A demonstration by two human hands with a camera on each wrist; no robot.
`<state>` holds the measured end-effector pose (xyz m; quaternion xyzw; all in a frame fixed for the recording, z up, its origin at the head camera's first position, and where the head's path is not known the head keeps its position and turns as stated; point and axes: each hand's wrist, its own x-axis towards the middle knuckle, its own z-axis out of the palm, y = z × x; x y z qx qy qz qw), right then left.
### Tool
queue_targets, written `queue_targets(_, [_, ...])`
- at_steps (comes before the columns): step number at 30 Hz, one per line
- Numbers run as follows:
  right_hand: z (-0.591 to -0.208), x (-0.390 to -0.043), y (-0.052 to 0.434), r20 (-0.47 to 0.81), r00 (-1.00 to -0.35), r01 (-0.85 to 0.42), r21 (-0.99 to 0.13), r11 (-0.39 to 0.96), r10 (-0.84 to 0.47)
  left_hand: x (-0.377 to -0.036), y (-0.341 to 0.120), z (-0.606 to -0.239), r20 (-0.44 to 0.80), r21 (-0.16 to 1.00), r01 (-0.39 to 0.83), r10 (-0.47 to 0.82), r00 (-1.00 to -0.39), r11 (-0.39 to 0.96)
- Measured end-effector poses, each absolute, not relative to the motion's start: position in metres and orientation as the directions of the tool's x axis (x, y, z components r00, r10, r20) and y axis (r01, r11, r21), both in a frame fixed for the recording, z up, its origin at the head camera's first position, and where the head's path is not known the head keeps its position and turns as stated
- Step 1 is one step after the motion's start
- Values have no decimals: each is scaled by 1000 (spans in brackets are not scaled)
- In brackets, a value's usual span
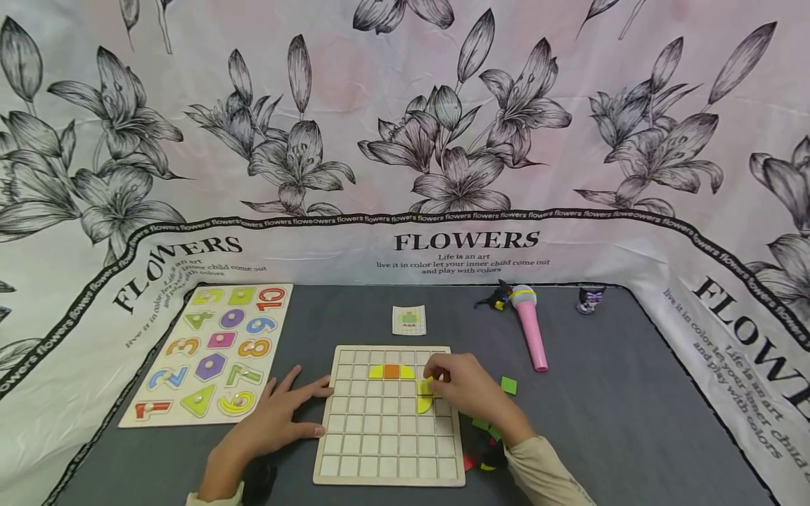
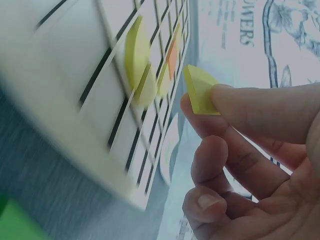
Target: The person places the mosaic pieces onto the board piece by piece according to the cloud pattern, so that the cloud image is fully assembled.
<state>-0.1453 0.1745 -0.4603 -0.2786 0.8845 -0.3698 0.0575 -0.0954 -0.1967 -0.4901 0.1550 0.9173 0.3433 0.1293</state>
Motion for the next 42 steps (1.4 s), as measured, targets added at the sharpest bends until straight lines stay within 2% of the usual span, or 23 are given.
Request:
queue_targets(10, [-467,-156,134,119,-779,-473,-757,452,-616,-96,-194,-488,-149,667,188,375,-915,721])
queue_targets(19, [-471,-161,96,99,-758,-477,-759,444,-645,-96,-193,-489,-158,653,186,371,-915,734])
queue_targets(30, [-476,-168,69,156,-727,-571,-679,463,-668,-96,-193,-488,-149,654,191,373,-916,732])
queue_targets(42, [-480,-170,57,147,-704,-628,-584,514,-694,-95,-195,-486,-149,664,187,372,-916,724])
